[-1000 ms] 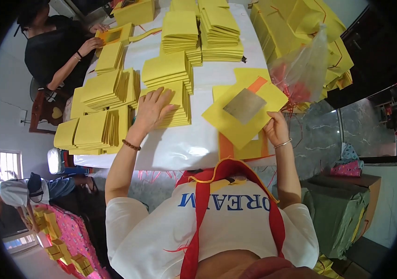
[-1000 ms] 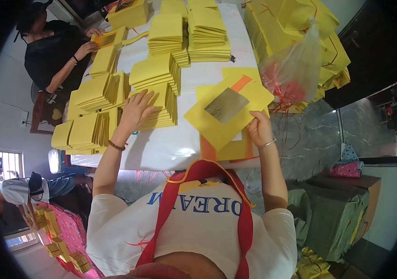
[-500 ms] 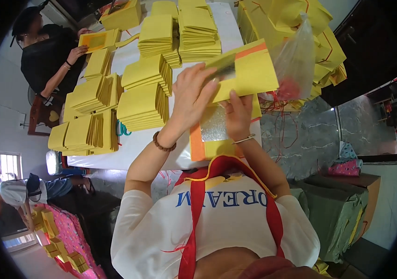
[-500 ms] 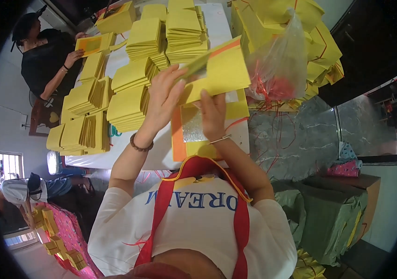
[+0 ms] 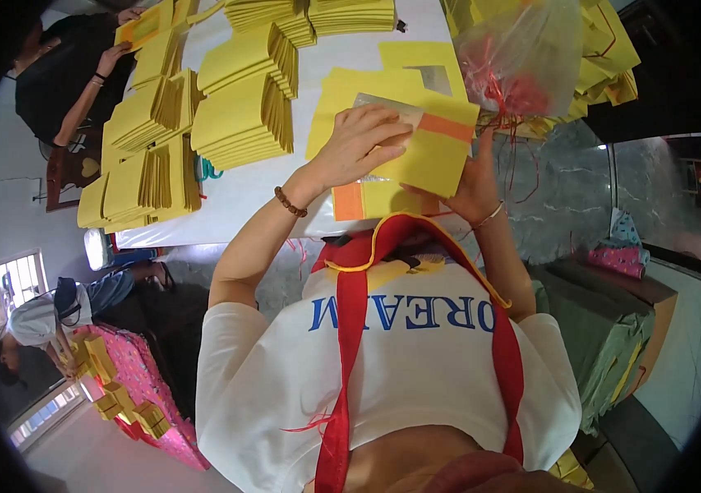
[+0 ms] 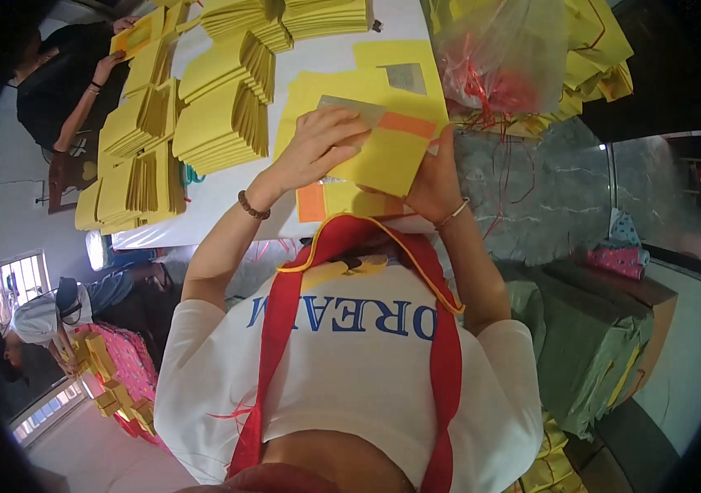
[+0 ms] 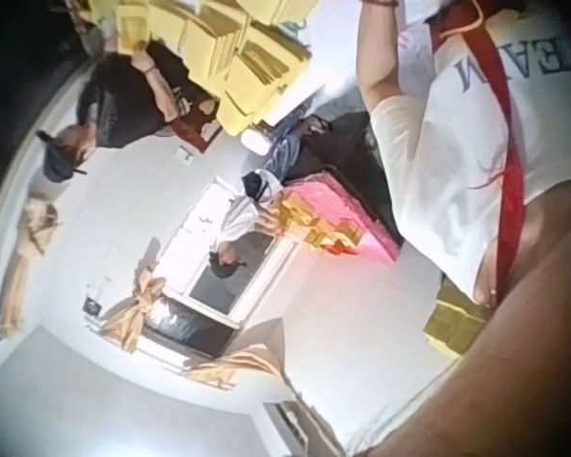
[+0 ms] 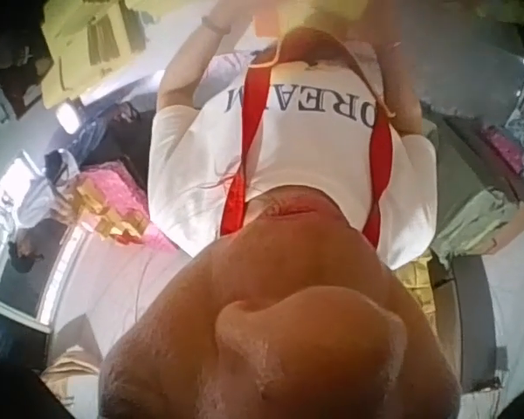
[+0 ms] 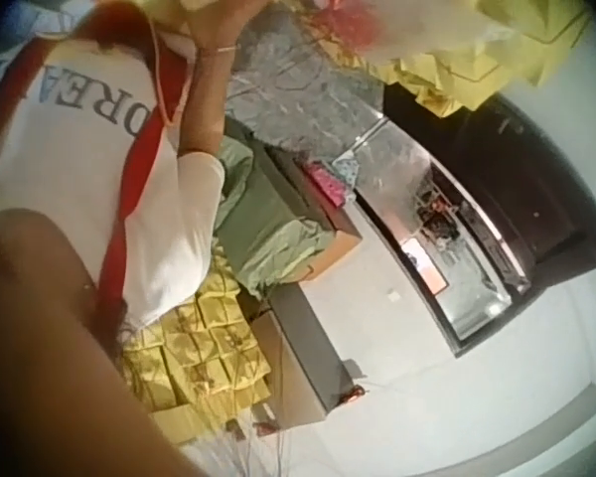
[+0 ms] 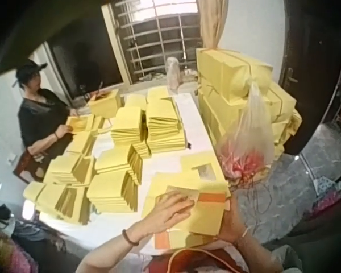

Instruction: Folding sheets of yellow joss paper into specific ceremonial shapes.

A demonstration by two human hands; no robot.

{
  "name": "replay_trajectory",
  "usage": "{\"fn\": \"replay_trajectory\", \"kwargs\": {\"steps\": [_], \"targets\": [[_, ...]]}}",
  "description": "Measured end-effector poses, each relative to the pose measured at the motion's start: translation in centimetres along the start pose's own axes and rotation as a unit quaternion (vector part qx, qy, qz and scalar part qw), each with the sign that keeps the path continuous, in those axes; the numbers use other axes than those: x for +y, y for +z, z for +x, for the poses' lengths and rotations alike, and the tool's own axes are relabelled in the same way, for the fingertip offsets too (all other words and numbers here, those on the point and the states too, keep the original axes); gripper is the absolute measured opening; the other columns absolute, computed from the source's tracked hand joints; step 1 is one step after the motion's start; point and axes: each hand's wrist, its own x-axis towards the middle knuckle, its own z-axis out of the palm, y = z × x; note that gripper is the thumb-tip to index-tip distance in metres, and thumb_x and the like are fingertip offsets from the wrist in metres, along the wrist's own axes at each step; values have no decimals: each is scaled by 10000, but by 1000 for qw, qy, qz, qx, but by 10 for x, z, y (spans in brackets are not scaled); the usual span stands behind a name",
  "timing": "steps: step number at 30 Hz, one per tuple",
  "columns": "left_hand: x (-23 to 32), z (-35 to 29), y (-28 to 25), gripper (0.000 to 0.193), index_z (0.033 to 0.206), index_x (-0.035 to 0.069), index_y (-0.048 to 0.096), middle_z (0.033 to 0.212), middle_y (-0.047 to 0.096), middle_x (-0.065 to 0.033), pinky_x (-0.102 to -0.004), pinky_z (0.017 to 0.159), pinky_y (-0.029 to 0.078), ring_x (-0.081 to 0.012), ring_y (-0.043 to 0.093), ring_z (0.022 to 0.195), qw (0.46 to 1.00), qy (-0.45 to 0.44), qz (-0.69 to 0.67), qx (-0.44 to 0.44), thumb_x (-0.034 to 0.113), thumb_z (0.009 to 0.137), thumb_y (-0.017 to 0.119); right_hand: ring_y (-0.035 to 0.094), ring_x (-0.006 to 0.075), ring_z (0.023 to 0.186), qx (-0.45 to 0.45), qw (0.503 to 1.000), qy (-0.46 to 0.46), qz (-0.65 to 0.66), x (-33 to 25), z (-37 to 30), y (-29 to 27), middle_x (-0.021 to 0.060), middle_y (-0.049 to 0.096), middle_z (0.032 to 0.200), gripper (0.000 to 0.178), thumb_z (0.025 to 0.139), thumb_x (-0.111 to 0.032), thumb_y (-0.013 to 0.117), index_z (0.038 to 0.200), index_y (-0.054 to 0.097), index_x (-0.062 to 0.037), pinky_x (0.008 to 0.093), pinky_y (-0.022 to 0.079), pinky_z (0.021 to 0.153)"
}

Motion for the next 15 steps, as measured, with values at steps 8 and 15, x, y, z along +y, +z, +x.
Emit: {"fn": "replay_trajectory", "kwargs": {"steps": [8, 15], "targets": [[20, -5, -6, 257, 1040, 125, 601, 1134, 522, -86, -386, 902, 280, -265, 397, 1133, 994, -16, 38, 98, 251, 817, 574, 529, 194, 1050, 59, 992, -66, -88, 19, 7, -1, 77, 530, 1163, 386, 951, -315, 354, 1208, 442, -42, 341, 434, 891], [35, 11, -24, 414, 1169, 78, 493, 1190, 480, -120, -338, 905, 321, -244, 412, 1102, 902, -139, -20, 408, 237, 804, 605, 476, 205, 1133, 46, 974, -204, -84, 46, 48, 57, 95, 491, 1223, 409, 947, -306, 366, 1246, 402, -30, 362, 364, 969]]}}
